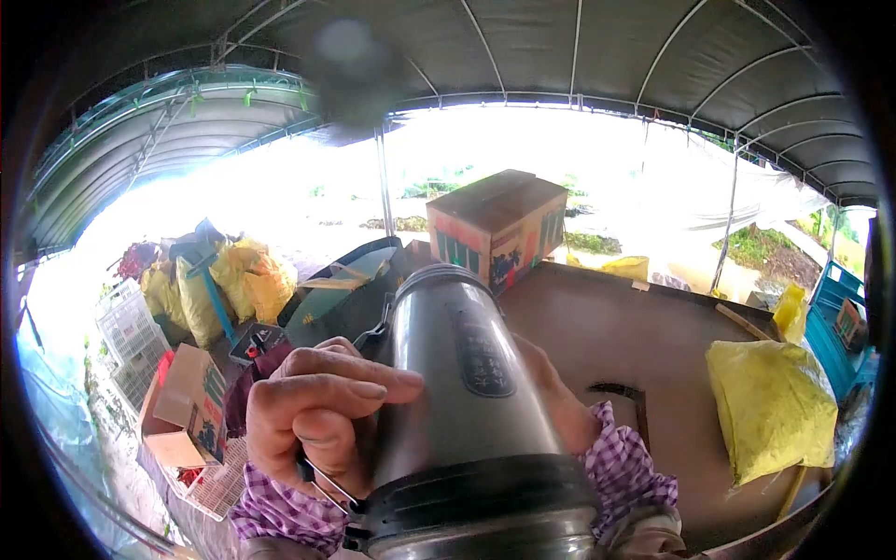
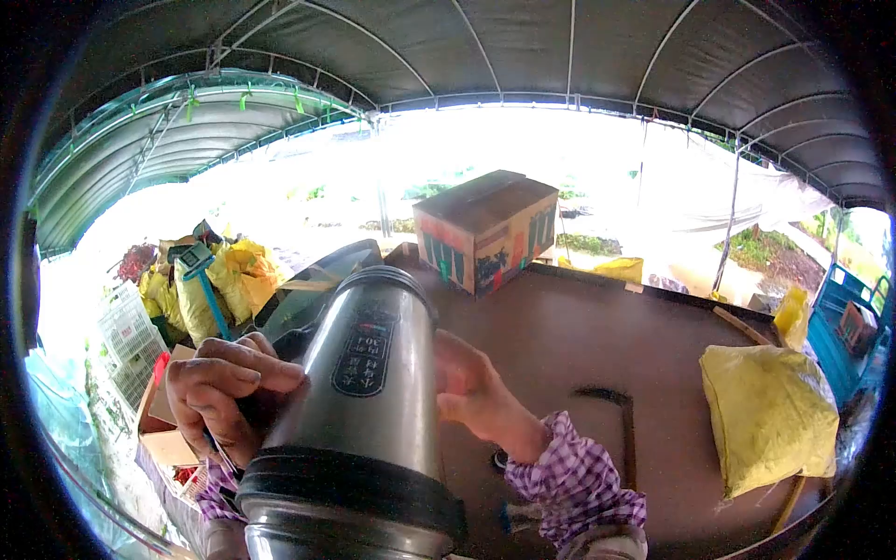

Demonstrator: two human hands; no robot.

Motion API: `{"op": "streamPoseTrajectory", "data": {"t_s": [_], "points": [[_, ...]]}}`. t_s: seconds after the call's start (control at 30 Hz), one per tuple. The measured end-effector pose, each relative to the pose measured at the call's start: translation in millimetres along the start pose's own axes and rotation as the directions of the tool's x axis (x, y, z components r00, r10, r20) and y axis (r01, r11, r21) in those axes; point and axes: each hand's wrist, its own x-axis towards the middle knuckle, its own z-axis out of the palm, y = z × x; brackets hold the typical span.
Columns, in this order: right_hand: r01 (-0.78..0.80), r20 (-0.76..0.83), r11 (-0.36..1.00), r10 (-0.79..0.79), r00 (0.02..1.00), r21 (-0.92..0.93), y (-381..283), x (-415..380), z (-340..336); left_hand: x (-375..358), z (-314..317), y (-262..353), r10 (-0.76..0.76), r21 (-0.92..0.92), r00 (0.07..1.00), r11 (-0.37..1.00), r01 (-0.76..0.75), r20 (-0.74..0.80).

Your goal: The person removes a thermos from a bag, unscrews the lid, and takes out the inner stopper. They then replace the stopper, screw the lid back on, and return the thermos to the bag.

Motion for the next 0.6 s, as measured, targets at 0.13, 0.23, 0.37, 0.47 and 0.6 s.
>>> {"op": "streamPoseTrajectory", "data": {"t_s": [0.13,0.23,0.37,0.47,0.6], "points": [[0.100,0.085,0.990,-0.108,0.990,0.103,2.2,10.2,-4.0,6.2,0.6,-0.9,0.038,-0.020,0.999,0.999,-0.038,0.000],[0.103,0.091,0.990,-0.111,0.990,0.095,-6.1,13.2,-0.5,11.2,2.1,-1.3,0.082,-0.022,0.997,0.996,-0.082,-0.006],[0.061,0.052,0.998,-0.060,0.997,-0.019,-27.3,13.9,8.5,16.3,0.6,3.5,0.073,0.009,0.997,0.997,-0.074,0.026],[0.059,0.051,0.998,-0.057,0.997,-0.022,-28.2,14.8,8.7,18.0,-2.1,1.2,0.099,-0.018,0.993,0.995,-0.098,0.058],[0.043,0.056,0.999,-0.044,0.997,0.012,-21.2,14.1,8.0,13.9,-1.9,2.3,0.054,-0.007,0.997,0.999,-0.054,0.046]]}}
